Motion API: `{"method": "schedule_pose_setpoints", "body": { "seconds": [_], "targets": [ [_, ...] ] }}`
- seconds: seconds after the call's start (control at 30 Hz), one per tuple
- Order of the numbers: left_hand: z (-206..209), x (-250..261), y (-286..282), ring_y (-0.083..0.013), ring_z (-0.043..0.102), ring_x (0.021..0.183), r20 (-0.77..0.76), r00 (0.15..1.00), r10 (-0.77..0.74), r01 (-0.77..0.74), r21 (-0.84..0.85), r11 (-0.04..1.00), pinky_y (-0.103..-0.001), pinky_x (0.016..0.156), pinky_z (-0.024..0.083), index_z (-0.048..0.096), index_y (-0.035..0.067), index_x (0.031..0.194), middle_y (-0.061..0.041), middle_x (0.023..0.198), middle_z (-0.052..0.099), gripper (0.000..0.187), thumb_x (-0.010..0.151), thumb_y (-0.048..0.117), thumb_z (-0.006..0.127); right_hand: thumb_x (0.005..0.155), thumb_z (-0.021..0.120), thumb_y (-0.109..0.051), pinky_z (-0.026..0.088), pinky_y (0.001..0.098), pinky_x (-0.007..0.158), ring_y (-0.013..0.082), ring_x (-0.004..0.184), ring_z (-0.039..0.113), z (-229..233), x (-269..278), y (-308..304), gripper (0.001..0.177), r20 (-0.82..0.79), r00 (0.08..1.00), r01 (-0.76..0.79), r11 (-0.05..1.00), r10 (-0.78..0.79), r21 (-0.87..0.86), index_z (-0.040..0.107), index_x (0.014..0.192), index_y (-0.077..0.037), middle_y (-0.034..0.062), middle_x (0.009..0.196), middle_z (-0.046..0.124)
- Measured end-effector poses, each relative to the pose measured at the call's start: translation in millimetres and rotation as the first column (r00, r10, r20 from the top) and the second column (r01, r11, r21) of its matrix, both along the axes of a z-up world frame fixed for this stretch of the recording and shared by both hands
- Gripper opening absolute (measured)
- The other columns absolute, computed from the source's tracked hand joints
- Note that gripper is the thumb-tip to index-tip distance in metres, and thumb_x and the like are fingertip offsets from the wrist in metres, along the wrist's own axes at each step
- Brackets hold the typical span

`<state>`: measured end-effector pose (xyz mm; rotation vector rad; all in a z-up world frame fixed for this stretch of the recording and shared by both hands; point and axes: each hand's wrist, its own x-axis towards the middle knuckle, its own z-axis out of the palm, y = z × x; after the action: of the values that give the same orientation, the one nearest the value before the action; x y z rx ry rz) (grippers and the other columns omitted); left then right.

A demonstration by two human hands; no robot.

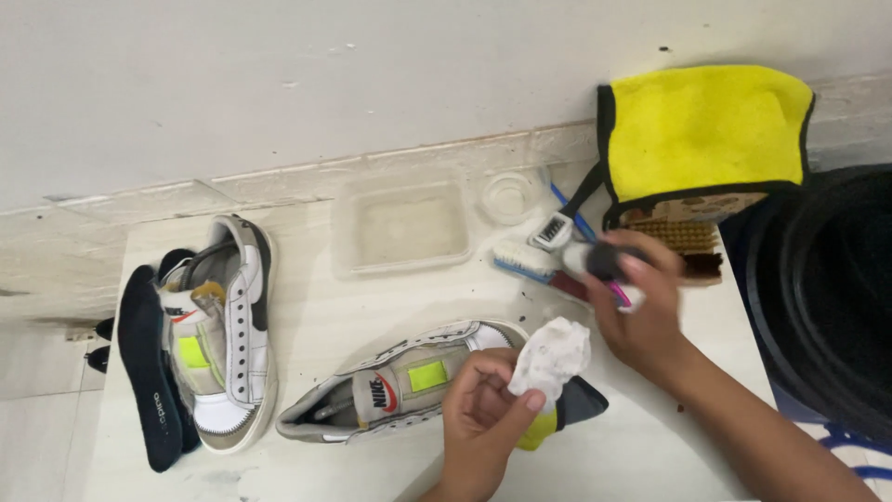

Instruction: The person wipes the sole and upper of a white sneaker with a yellow cloth, then sprays a cleaning solution onto a white tissue and wipes the shoe's upper and toe box. The person repeats the spray-and-wipe cycle on the same shoe.

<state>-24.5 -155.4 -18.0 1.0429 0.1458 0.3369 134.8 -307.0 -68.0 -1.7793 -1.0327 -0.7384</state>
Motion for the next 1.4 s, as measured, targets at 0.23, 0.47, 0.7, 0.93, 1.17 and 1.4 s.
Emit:
{"method": "schedule_pose_setpoints", "body": {
  "seconds": [0.23, 0.47, 0.7, 0.93, 1.17, 1.4],
  "targets": [
    [-7.3, 0.8, -0.7, -0.0242, 0.063, 0.096, 0.073, 0.993, 0.098, -0.098, 0.000, 0.995, -0.033, 0.084, 0.051, 0.058, 0.003, 0.094, -0.015, 0.098, 0.065, 0.019, 0.084, -0.004, 0.072, 0.101, 0.043, -0.021, 0.054, 0.0387, 0.062, 0.0308, 0.067, 0.062, 13.2, -57.1, -20.7, 0.047, 0.095, 0.962, -0.268, 0.956, 0.257, 0.121, 0.032, 0.147, -0.023, 0.0210, 0.107, 0.051],
    [-9.7, -3.1, -0.8, -0.0209, 0.065, 0.084, 0.064, 0.992, 0.107, -0.106, -0.011, 0.994, -0.030, 0.073, 0.053, 0.058, 0.002, 0.091, -0.019, 0.097, 0.069, 0.020, 0.081, -0.006, 0.073, 0.095, 0.051, -0.017, 0.042, 0.0337, 0.046, 0.0267, 0.059, 0.047, 17.4, -62.0, -3.7, 0.028, 0.125, 0.984, -0.056, 0.895, 0.123, -0.442, 0.054, 0.123, -0.010, 0.0159, 0.086, 0.052],
    [-12.3, -5.8, 2.4, -0.0194, 0.066, 0.084, -0.008, 0.998, 0.063, -0.064, -0.060, 0.996, -0.030, 0.074, 0.054, 0.058, 0.002, 0.091, -0.017, 0.095, 0.070, 0.019, 0.082, -0.006, 0.073, 0.098, 0.051, -0.020, 0.037, 0.0343, 0.045, 0.0255, 0.056, 0.045, 19.1, -62.1, 1.8, 0.027, 0.103, 0.990, -0.035, 0.888, 0.092, -0.459, 0.051, 0.124, -0.011, 0.0136, 0.081, 0.049],
    [-12.6, -6.6, 3.8, -0.0175, 0.065, 0.081, -0.012, 0.999, 0.039, -0.040, -0.093, 0.995, -0.028, 0.071, 0.053, 0.057, 0.002, 0.091, -0.017, 0.096, 0.069, 0.019, 0.083, -0.006, 0.072, 0.099, 0.048, -0.020, 0.037, 0.0336, 0.045, 0.0256, 0.056, 0.044, 14.2, -60.7, 0.4, 0.027, 0.080, 0.986, -0.101, 0.899, 0.148, -0.426, 0.049, 0.124, -0.010, 0.0144, 0.083, 0.050],
    [-8.6, -5.9, 4.5, -0.0161, 0.064, 0.077, -0.041, 0.998, 0.041, -0.042, -0.039, 0.998, -0.027, 0.068, 0.051, 0.057, 0.003, 0.087, -0.014, 0.090, 0.070, 0.017, 0.083, -0.003, 0.073, 0.099, 0.047, -0.018, 0.039, 0.0333, 0.045, 0.0255, 0.056, 0.046, 13.8, -59.4, -0.3, 0.027, 0.023, 0.986, -0.142, 0.902, 0.165, -0.407, 0.048, 0.125, -0.009, 0.0161, 0.085, 0.053],
    [-8.3, -6.1, 4.6, -0.0164, 0.062, 0.075, -0.038, 0.999, 0.031, -0.033, -0.057, 0.998, -0.028, 0.067, 0.050, 0.056, 0.003, 0.088, -0.014, 0.089, 0.069, 0.017, 0.084, -0.002, 0.073, 0.099, 0.048, -0.017, 0.038, 0.0335, 0.045, 0.0259, 0.054, 0.044, 11.0, -58.2, -1.9, 0.027, 0.008, 0.984, -0.159, 0.898, 0.178, -0.411, 0.048, 0.125, -0.010, 0.0151, 0.086, 0.051]
  ]
}}
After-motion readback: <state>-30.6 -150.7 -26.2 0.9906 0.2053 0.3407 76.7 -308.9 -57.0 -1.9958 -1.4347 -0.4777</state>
